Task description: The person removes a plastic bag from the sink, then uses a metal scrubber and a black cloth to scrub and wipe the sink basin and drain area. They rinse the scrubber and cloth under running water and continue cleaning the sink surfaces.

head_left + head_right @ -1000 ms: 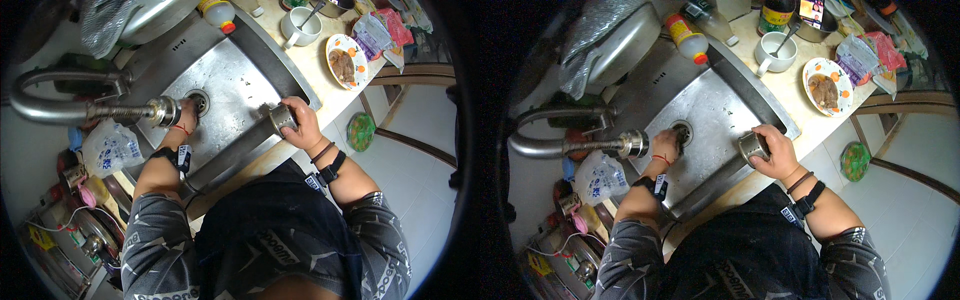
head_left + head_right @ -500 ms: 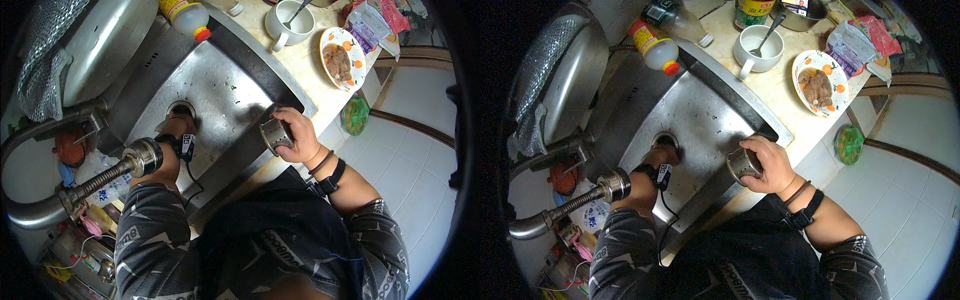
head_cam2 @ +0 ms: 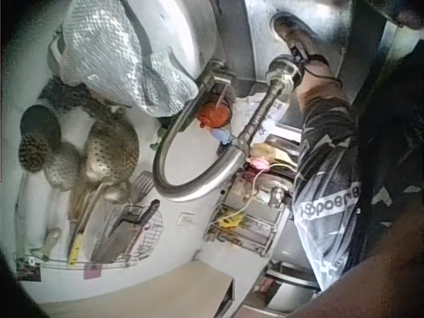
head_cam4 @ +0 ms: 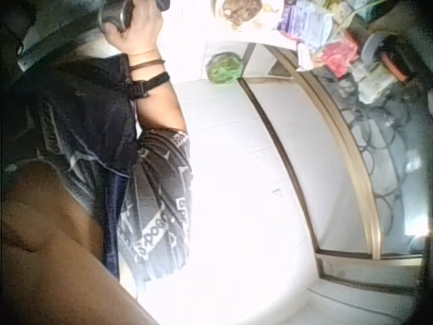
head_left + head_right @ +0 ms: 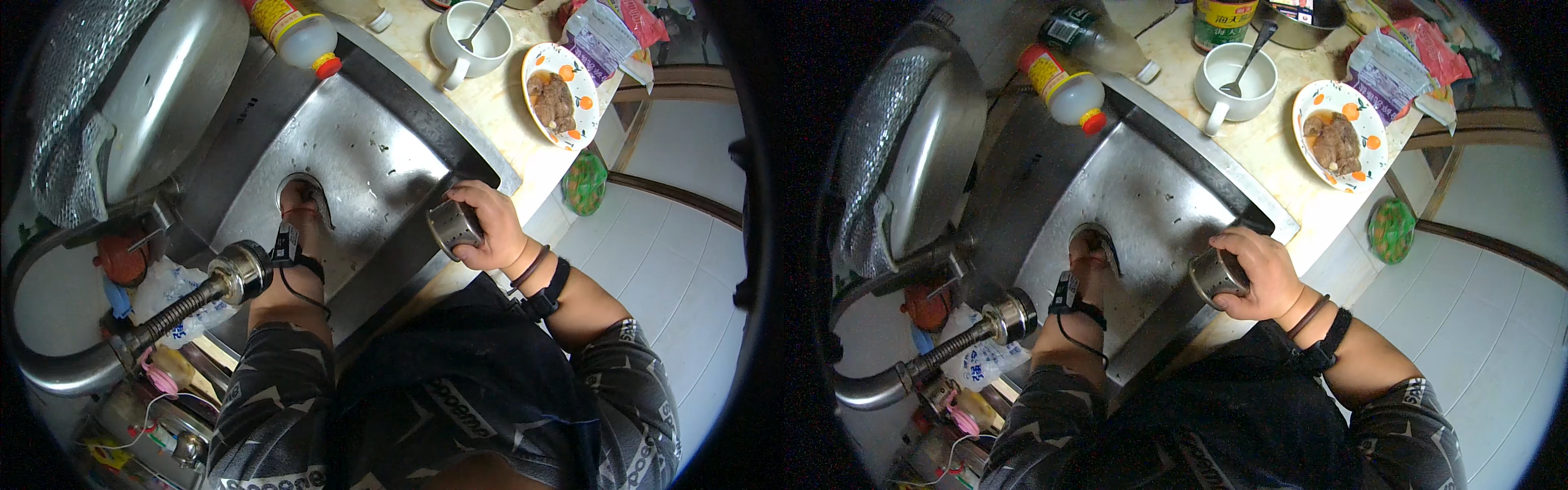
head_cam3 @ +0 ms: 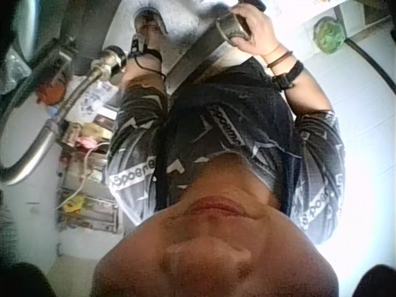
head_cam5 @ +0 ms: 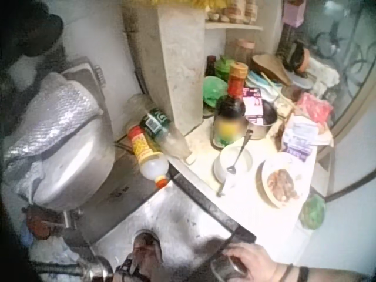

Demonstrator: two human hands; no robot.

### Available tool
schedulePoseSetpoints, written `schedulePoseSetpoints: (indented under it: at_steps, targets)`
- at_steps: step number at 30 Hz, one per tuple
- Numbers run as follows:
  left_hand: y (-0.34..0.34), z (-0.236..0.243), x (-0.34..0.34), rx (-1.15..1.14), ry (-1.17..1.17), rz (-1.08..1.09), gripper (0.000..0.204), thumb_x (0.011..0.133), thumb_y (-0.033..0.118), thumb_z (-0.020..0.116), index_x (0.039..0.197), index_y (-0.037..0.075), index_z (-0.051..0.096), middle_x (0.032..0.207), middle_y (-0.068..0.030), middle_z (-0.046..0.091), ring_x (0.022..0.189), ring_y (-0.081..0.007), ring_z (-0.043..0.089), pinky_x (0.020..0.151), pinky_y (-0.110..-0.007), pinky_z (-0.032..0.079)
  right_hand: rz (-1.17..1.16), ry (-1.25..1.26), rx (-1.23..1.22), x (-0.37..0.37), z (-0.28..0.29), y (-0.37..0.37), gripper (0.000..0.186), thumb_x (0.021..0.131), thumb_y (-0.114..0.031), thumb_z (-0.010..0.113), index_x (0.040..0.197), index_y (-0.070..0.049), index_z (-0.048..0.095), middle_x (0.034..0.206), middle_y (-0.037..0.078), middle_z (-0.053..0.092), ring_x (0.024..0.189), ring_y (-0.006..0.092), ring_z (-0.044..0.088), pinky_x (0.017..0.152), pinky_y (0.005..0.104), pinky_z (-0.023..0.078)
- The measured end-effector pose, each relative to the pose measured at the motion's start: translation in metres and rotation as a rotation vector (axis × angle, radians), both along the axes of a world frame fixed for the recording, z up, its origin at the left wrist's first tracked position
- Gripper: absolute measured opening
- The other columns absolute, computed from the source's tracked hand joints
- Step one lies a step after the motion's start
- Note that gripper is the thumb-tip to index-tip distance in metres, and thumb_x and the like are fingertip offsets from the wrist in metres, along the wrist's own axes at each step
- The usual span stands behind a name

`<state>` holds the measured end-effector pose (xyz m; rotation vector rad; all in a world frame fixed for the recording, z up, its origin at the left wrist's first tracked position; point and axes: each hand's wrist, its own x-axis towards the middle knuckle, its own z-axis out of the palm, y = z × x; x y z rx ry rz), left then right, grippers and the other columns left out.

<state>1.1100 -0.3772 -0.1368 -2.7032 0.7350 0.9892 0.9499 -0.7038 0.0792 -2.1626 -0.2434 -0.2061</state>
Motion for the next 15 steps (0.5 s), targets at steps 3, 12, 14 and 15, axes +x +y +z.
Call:
schedulePoseSetpoints:
  at_steps: [3,12,14,15]
  targets:
    - [0.0,-0.018,0.001,-0.014,-0.005,0.033,0.037,0.082,0.023,0.053,0.112,0.003,0.058,0.113,-0.0219,0.059,0.106,-0.04,0.055,0.088,-0.044,0.045,-0.006,-0.007,-0.033,0.0,0.001,0.001,0.063,0.07,-0.045,0.07,0.114,-0.003,0.054,0.101,0.02,0.06,0.086,0.0392,0.062,0.075,0.0412,0.052]
    - [0.046,0.029,-0.038,-0.344,0.008,0.266,0.027,0.078,0.01,0.058,0.102,-0.002,0.061,0.1,-0.022,0.066,0.093,-0.0413,0.062,0.08,-0.042,0.05,0.007,-0.048,-0.034,-0.002,0.0,0.002,0.057,0.073,-0.04,0.068,0.114,-0.003,0.052,0.103,0.02,0.06,0.088,0.0379,0.062,0.075,0.0396,0.052]
    - [0.064,0.038,-0.056,-0.386,0.077,0.449,0.021,0.079,0.009,0.059,0.097,-0.002,0.06,0.093,-0.0188,0.067,0.088,-0.0371,0.063,0.079,-0.038,0.049,0.003,-0.026,-0.026,-0.002,0.001,0.002,0.056,0.071,-0.035,0.069,0.114,-0.003,0.053,0.106,0.019,0.06,0.09,0.0375,0.062,0.077,0.039,0.052]
    - [0.074,0.041,-0.064,-0.494,0.087,0.558,0.021,0.079,0.01,0.059,0.099,0.005,0.063,0.09,-0.0209,0.066,0.089,-0.0359,0.065,0.077,-0.039,0.05,-0.005,-0.027,-0.029,-0.003,0.002,0.003,0.056,0.071,-0.035,0.07,0.114,-0.003,0.053,0.106,0.019,0.06,0.09,0.0374,0.062,0.077,0.039,0.052]
